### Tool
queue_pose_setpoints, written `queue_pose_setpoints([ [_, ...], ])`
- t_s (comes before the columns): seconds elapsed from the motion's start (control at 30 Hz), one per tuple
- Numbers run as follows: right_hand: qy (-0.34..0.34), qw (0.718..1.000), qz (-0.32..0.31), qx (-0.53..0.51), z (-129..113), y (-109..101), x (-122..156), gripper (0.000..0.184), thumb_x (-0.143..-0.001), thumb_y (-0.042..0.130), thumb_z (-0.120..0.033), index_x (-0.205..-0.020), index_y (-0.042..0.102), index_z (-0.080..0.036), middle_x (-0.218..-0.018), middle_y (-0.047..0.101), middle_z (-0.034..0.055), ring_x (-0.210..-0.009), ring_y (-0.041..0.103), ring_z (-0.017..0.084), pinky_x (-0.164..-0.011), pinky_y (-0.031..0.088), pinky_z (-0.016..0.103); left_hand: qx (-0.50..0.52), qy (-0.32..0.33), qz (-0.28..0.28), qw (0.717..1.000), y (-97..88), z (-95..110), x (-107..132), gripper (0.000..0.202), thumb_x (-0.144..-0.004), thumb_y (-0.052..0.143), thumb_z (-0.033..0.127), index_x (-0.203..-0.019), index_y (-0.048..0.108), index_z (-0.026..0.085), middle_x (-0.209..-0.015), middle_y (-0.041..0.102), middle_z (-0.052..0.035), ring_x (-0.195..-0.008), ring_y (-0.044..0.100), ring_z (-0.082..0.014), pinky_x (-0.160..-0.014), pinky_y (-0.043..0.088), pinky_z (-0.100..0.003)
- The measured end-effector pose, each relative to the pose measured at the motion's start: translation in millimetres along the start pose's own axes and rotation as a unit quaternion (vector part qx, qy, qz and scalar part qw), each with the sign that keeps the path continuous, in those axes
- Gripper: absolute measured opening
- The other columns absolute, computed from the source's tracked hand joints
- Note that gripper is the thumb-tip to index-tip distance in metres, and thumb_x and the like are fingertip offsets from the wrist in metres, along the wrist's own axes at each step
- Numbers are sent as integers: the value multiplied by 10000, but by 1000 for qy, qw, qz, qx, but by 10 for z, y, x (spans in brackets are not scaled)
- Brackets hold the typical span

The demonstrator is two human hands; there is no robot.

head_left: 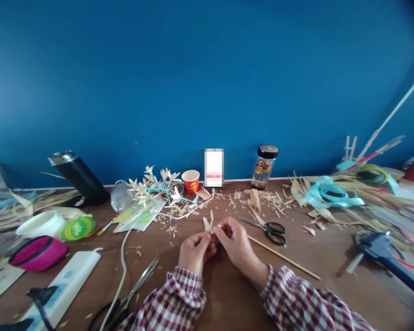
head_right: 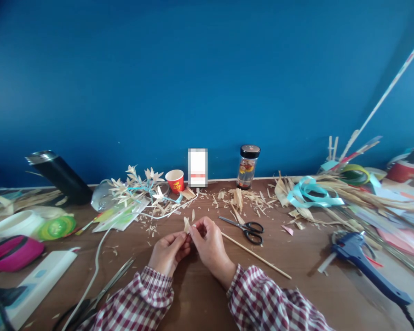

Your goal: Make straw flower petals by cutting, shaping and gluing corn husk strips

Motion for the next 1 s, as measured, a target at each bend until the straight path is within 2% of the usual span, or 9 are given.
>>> queue_pose_setpoints([
  [0.17,-1,999,-23,-35,5,13,-5,162,-805,532,-330,-767,506,-175,-673,532,-16,-600,516,120,-572,426,228,10,-6,5,1000,4,9,-6,270,-546,792,274,-680,668,77,-566,637,-41,-459,551,-62,-457,513,-167],
  [0.43,-3,1000,-24,-16,-37,-15,-8,160,-805,525,-322,-755,533,-170,-673,548,-7,-607,506,123,-573,421,229,7,-32,5,999,-3,23,-10,248,-584,777,202,-770,675,74,-638,672,-71,-479,583,-75,-459,522,-170],
  [0.67,-26,996,-55,-68,-92,-19,-20,182,-813,524,-333,-869,559,-164,-699,580,-6,-605,530,113,-595,433,226,-23,-20,-13,999,-9,5,2,273,-558,784,283,-693,653,85,-606,655,-52,-472,571,-73,-463,516,-175],
  [0.83,-17,997,-52,-51,-116,-54,-35,201,-807,529,-341,-749,574,-154,-652,566,-10,-583,501,105,-559,408,213,-51,-17,-32,998,9,11,15,334,-532,792,303,-748,659,86,-651,673,-64,-499,586,-87,-487,524,-194],
  [1.0,30,993,-43,-107,-43,-40,-42,233,-772,567,-387,-826,553,-161,-639,541,-19,-561,501,104,-528,422,214,-59,-12,-27,998,7,20,27,338,-515,798,314,-722,653,89,-641,665,-60,-505,585,-93,-480,523,-200],
])
Point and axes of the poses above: each hand's wrist, its own x-axis away from the middle knuckle, its own y-axis out of the palm, z = x × y, the point moved 3 cm from there along -x, towards the middle knuckle
